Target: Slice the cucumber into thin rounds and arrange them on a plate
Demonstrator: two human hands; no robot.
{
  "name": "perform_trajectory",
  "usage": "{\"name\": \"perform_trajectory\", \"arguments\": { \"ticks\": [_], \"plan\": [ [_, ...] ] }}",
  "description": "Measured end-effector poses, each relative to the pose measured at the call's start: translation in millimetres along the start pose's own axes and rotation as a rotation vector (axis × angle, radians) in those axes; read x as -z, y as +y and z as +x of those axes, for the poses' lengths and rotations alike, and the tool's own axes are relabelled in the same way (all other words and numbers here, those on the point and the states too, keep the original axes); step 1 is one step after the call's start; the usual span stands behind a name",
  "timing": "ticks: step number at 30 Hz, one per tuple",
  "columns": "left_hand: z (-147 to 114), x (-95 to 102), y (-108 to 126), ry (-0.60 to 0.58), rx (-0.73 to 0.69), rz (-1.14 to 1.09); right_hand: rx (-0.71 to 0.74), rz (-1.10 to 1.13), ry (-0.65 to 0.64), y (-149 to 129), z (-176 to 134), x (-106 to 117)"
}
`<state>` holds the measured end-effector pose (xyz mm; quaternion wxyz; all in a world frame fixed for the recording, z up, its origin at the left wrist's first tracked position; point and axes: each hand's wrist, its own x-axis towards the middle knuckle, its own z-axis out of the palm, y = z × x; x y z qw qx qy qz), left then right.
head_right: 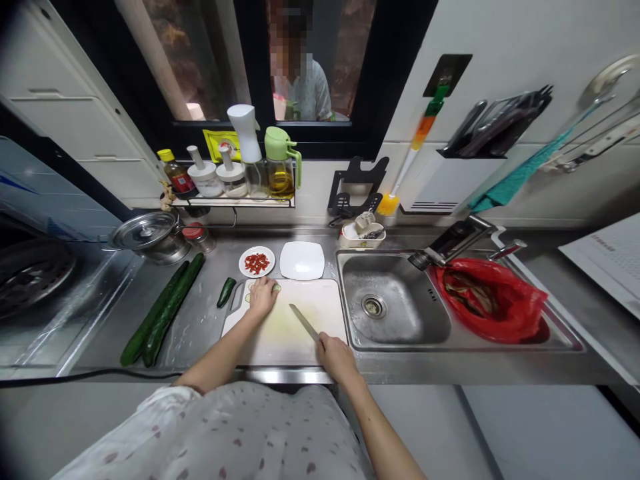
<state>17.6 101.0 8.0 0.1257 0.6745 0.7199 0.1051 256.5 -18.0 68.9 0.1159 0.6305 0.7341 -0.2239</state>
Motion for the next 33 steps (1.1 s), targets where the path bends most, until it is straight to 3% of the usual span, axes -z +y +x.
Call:
{"name": "perform_trajectory", "arguments": {
  "ticks": [8, 14, 22, 33],
  "plan": [
    [-15.2, 10.8, 4.7, -0.015, 0.154, -0.205, -0.004, -0.011, -0.007, -2.0, -0.8, 2.4],
    [-45.5, 9.1, -5.6, -0.187, 0.266, -0.415, 0.009, -0.026, 0.005, -8.6, -3.3, 5.6],
    [-71.2, 2.1, -17.8, -0.135, 0.225, -0.354, 0.066, -0.081, -0.029, -22.2, -0.5, 10.7],
    [-70.9, 1.6, -19.3, -0.124, 0.251, -0.22, 0.141, -0.174, -0.047, -26.0, -2.7, 8.0]
  ]
}}
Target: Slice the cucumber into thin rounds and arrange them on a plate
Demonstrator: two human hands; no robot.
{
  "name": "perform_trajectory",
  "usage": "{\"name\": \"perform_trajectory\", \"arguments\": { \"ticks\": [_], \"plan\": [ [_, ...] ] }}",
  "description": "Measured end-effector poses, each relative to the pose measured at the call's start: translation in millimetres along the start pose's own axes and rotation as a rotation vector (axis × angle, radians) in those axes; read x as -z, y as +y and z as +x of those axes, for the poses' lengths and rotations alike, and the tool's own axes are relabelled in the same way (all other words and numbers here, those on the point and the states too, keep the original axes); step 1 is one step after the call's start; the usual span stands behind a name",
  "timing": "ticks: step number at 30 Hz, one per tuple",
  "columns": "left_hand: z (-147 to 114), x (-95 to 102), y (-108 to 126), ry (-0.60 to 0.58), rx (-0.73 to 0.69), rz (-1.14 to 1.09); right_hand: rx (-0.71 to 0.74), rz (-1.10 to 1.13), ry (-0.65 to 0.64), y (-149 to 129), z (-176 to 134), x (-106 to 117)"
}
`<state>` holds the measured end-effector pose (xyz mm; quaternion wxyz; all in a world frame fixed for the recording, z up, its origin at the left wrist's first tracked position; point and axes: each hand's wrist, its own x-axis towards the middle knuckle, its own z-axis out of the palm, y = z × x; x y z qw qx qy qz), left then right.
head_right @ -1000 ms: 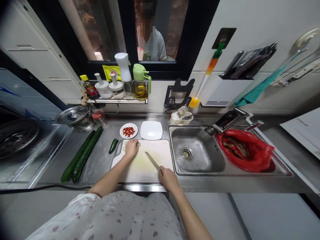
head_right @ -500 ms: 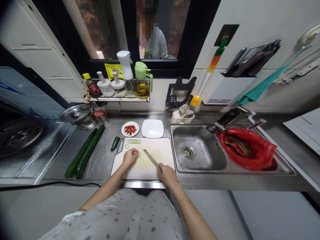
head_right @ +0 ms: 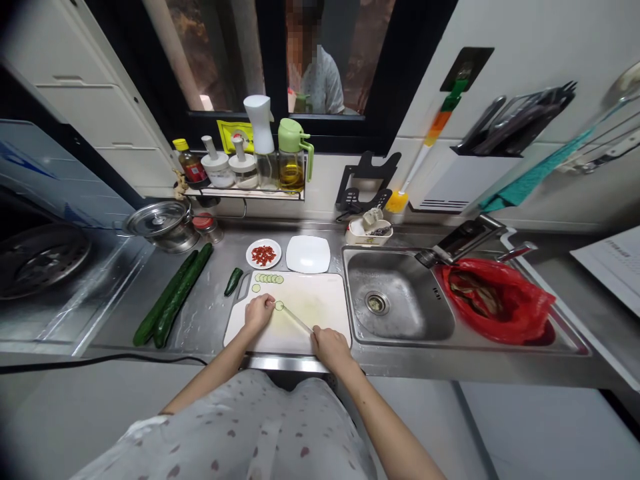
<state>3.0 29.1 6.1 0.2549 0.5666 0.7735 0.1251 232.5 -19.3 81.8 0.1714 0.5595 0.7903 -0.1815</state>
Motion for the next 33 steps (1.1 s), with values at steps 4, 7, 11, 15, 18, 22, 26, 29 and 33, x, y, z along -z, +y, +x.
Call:
{"name": "perform_trajectory", "arguments": {
  "ticks": [4, 7, 11, 15, 18, 22, 26, 29, 33],
  "plan": [
    [0.8, 1.4, 1.0, -0.014, 0.009, -0.005, 0.006, -0.004, -0.021, -1.3, -0.1, 2.1],
    [1.1, 2.5, 1.6, -0.015, 0.014, -0.003, 0.007, -0.004, -0.03, -2.4, 0.2, 2.0],
    [1.2, 4.2, 3.2, -0.026, 0.024, 0.005, 0.02, -0.002, -0.021, -4.0, 1.2, 0.6],
    [-0.6, 5.3, 4.6, -0.037, 0.023, 0.006, 0.013, 0.004, -0.05, -7.0, 2.0, -0.9],
    [-1.9, 5.1, 4.6, -0.035, 0.008, 0.012, 0.003, 0.008, -0.073, -9.9, 1.8, -0.9],
    [-2.1, 4.5, 4.0, -0.043, -0.013, 0.011, 0.015, -0.006, -0.097, -12.6, 1.0, 1.7],
    [-1.4, 4.9, 3.9, -0.048, -0.008, 0.009, 0.031, -0.008, -0.097, -13.9, 1.6, 3.7],
    [-0.8, 5.3, 3.9, -0.055, -0.002, 0.01, 0.023, 0.006, -0.103, -14.8, 3.7, 3.6],
    [0.0, 5.5, 3.8, -0.068, 0.001, 0.008, 0.034, 0.005, -0.101, -16.1, 8.7, 4.0]
  ]
}}
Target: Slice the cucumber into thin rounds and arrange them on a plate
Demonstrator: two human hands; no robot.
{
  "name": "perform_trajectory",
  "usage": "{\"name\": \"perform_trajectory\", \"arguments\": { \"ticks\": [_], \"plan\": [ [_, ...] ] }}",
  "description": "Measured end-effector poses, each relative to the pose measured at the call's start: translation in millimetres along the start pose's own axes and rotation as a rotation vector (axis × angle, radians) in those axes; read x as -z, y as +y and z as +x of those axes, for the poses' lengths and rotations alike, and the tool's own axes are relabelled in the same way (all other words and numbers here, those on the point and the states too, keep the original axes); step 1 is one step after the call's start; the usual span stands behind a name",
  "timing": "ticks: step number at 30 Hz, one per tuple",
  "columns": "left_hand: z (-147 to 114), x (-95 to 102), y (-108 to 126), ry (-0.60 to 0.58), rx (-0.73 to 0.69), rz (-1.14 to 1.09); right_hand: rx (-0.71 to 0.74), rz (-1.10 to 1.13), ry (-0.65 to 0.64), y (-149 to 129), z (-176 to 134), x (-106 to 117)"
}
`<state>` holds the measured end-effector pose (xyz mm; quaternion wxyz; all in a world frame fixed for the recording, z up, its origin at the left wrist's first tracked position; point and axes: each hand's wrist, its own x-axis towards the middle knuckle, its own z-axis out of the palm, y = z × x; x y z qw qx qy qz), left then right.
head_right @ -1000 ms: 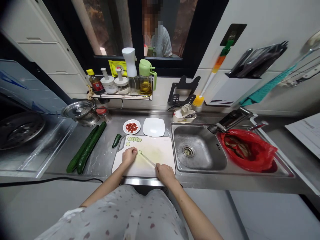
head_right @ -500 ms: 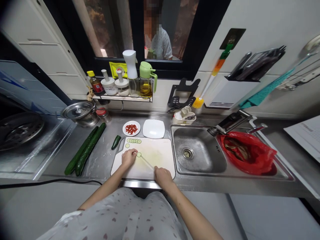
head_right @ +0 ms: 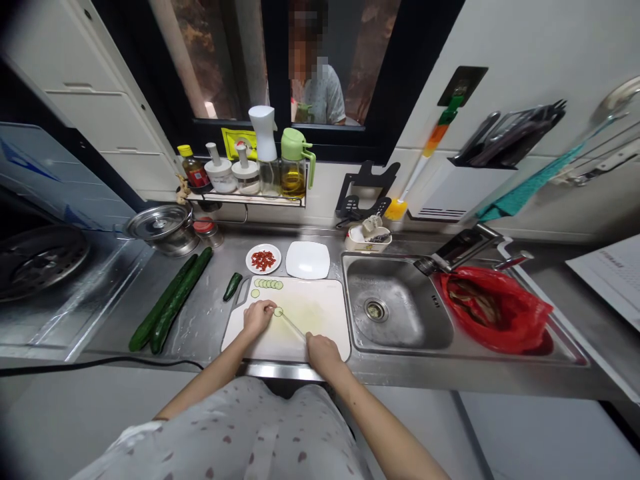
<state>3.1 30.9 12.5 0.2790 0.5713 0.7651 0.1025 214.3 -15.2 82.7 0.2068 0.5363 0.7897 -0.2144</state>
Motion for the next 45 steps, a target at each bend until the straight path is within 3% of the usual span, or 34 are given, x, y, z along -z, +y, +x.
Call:
{"name": "perform_trajectory", "arguments": {
  "ticks": [11, 45],
  "plan": [
    [1.0, 0.5, 0.0, -0.011, 0.009, -0.013, 0.027, -0.008, 0.002, -2.9, 13.2, 5.7],
    [1.2, -2.5, -3.0, 0.018, 0.005, -0.028, 0.017, -0.008, 0.005, -5.5, 12.3, 6.3]
  ]
}}
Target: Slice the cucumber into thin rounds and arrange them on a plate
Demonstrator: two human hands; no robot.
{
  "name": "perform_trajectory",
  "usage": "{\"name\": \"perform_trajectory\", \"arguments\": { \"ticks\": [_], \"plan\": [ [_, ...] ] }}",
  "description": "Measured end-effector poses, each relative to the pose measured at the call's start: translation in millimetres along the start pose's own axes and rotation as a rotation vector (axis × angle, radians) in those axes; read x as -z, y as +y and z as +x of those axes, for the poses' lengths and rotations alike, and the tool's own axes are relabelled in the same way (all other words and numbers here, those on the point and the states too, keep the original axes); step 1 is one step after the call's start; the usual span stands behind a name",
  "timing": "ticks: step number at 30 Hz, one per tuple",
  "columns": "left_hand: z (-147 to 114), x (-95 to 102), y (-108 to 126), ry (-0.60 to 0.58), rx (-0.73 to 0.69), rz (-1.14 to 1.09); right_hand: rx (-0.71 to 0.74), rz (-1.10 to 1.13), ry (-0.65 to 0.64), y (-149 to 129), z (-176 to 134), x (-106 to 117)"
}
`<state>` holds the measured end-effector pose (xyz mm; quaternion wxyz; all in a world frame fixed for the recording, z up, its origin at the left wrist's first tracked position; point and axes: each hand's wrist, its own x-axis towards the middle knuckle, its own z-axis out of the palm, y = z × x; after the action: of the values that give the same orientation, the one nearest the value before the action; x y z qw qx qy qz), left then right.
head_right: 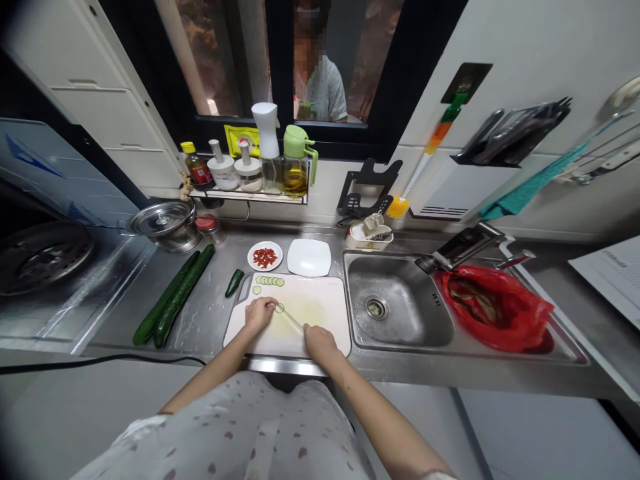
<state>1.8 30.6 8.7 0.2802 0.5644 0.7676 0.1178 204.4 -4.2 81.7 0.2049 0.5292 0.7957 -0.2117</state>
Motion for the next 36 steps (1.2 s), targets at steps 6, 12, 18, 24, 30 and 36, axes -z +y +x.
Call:
{"name": "perform_trajectory", "arguments": {
  "ticks": [6, 12, 18, 24, 30, 36],
  "plan": [
    [-0.7, 0.7, -0.7, 0.001, -0.013, 0.009, -0.002, -0.014, -0.022, 4.5, -6.7, -4.3],
    [0.3, -0.3, -1.5, -0.004, -0.014, 0.014, -0.014, -0.001, 0.004, 14.3, -15.0, -15.5],
    [2.2, -3.9, -2.6, 0.008, -0.005, 0.015, -0.01, 0.001, 0.021, 14.3, -13.4, -16.8],
    [2.5, -3.5, -3.0, -0.003, -0.014, 0.006, -0.013, 0.004, 0.007, 3.8, -3.0, -7.9],
    [2.6, -2.9, -2.2, 0.001, -0.013, 0.008, 0.007, -0.024, 0.041, 2.3, 2.6, -7.5],
    [2.6, -1.3, -0.9, -0.019, -0.016, 0.029, 0.005, -0.086, 0.081, 2.6, 3.3, -7.2]
  ]
}}
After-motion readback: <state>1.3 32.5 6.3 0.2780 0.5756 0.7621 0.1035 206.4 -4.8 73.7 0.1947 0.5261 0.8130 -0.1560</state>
